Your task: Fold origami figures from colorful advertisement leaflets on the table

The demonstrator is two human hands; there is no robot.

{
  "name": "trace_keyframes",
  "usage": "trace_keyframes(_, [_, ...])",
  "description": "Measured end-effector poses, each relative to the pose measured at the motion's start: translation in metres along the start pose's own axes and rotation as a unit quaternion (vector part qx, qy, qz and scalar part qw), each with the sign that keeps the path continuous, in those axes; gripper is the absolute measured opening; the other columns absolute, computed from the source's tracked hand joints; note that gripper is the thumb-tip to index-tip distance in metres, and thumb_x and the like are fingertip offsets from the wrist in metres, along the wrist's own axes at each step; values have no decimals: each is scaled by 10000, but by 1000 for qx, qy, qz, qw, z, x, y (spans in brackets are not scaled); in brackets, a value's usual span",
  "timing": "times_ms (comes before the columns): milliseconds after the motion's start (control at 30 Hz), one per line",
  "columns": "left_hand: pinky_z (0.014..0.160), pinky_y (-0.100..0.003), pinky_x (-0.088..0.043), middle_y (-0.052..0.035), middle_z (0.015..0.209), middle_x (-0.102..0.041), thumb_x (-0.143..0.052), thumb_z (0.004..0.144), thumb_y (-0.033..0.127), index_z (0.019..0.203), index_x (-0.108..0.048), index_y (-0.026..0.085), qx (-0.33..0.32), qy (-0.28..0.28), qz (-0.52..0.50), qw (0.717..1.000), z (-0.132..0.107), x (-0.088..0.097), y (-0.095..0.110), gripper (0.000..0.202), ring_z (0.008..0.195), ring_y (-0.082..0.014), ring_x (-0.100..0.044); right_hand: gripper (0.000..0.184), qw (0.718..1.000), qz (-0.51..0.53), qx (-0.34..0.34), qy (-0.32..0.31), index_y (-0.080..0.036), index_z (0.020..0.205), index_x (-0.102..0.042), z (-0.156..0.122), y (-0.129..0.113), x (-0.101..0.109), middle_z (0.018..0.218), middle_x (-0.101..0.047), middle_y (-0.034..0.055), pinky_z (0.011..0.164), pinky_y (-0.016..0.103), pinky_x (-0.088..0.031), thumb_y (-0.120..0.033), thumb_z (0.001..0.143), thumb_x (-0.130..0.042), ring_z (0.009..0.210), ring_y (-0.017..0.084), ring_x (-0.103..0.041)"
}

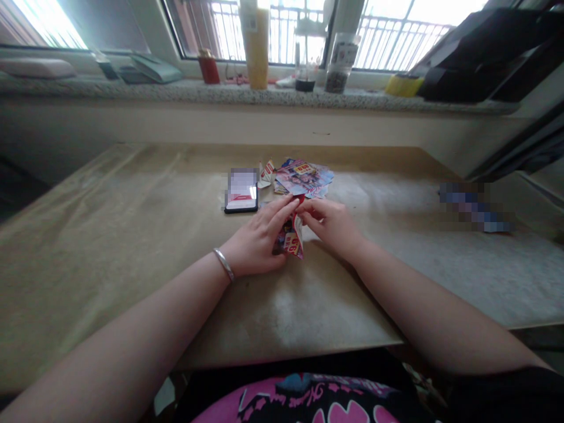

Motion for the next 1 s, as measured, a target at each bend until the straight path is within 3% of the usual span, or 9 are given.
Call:
trace_keyframes(100, [1138,-504,-160,-184,1506,-152,-616,686,264,1439,-69,145,12,-2,22,1000,0,1,0,938,1396,-318,-143,146,1000,10,23,-10,-214,891,-656,0,-1,0,842,-665,16,679,248,-478,-239,859,-515,720,126,-593])
trace_keyframes(200, [1132,-522,-135,-181,1485,-216,-623,692,324,1440,-58,151,20,7,32,999,0,2,0,954,1381,-321,-193,119,999,6,53,-11,-201,831,-672,0,-3,-1,786,-651,16,641,232,-481,-197,823,-554,685,116,-585])
trace_keyframes(400, [1088,-514,-249,-175,1390,-347,-647,694,348,1450,-39,168,29,43,26,998,0,4,-4,987,1296,-318,-330,112,996,12,91,5,-197,779,-709,-1,0,-4,815,-664,30,644,228,-505,-159,780,-604,717,117,-604])
trace_keyframes(733, [1035,-489,-357,-170,1377,-392,-695,693,317,1458,-91,215,49,99,-60,992,2,8,-7,981,1236,-311,-416,222,994,91,55,-23,-203,899,-716,-1,-3,1,907,-653,58,634,241,-538,-151,814,-518,815,139,-612])
trace_keyframes(1000, [1003,-481,-401,-165,1297,-493,-679,727,345,1464,-107,197,118,77,-126,982,1,8,-14,945,1176,-301,-496,258,989,126,67,-35,-194,985,-680,-2,-6,5,1002,-632,74,640,250,-544,-140,796,-513,902,160,-603])
Point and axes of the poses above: each hand's wrist, its own z-axis towards the middle knuckle, its own x-axis out of the back of the hand, y = z × x, the point moved 2 cm from there along z, towards the middle knuckle
